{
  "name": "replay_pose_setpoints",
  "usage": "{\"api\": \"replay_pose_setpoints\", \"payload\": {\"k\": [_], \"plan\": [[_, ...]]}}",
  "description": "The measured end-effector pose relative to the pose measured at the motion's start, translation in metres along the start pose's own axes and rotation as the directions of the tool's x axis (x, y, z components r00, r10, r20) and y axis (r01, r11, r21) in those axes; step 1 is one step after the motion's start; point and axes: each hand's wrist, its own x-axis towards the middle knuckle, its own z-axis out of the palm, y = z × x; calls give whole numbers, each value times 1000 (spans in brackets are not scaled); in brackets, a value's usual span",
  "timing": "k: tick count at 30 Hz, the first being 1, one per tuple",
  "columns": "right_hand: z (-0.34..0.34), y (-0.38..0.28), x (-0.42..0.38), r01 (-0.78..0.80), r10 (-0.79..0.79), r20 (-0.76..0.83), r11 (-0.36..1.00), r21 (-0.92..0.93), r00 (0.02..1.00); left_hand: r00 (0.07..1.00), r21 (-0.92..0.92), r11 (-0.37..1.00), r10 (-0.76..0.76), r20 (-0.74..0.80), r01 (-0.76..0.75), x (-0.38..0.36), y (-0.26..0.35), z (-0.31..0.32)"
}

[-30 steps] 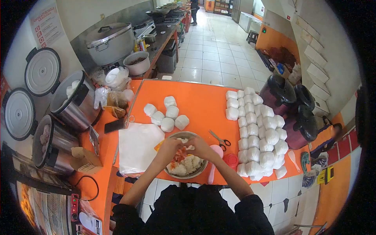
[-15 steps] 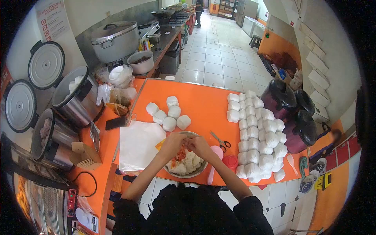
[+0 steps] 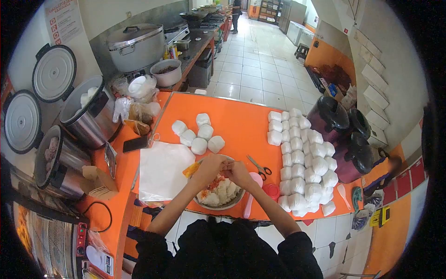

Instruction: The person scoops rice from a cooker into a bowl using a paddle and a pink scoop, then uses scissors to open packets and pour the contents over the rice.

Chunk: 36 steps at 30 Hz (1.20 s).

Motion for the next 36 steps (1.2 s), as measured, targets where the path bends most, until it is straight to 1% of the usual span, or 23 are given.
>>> {"api": "replay_pose_setpoints", "payload": {"k": [2, 5, 7, 8, 10, 13, 16, 17, 19, 22, 25, 28, 31, 34, 36], "plan": [[-7, -8, 3, -20, 22, 50, 999, -37, 999, 999, -13, 999, -34, 36, 34, 1, 7, -12], [-15, -13, 7, -24, 31, 81, 997, -78, 996, 992, -151, 986, -49, 118, 67, 2, -5, -20], [-16, -4, 9, -15, 21, 72, 997, -77, 997, 998, -246, 968, -63, -20, 56, -4, -12, -29], [-13, 5, 8, -82, 85, 51, 995, -60, 995, 993, -292, 955, -74, -88, 46, -9, -16, -34], [-9, 20, 5, -213, 214, 13, 977, -19, 977, 962, -186, 964, -222, -157, 192, -24, -35, -49], [-20, 25, 3, -256, 257, 75, 966, -19, 963, 910, 16, 943, -316, -269, 332, -58, -90, -44], [-36, 14, 6, -329, 328, 150, 944, -22, 933, 887, 86, 941, -275, -371, 327, -92, -126, -21], [-34, 20, 6, -308, 306, 129, 951, -2, 943, 874, 41, 934, -316, -369, 355, -100, -141, -10], [-22, 41, 6, -265, 261, 87, 964, 32, 961, 830, -35, 917, -375, -413, 397, -108, -136, -4], [-4, 60, 11, -227, 214, 93, 960, 165, 972, 781, -144, 894, -441, -441, 424, -109, -126, 1], [13, 72, 19, -338, 306, 188, 926, 169, 933, 752, -215, 878, -478, -454, 428, -109, -122, 7], [20, 67, 24, -242, 248, 143, 969, -56, 958, 737, -272, 870, -492, -463, 411, -108, -122, 14], [20, 66, 24, -168, 184, 85, 971, -169, 979, 717, -346, 840, -539, -442, 418, -105, -120, 15], [18, 77, 22, -211, 216, 43, 973, -92, 976, 696, -386, 815, -573, -432, 431, -106, -116, 15], [8, 69, 22, -164, 166, 106, 986, -27, 980, 682, -400, 816, -572, -456, 417, -107, -114, 14]]}}
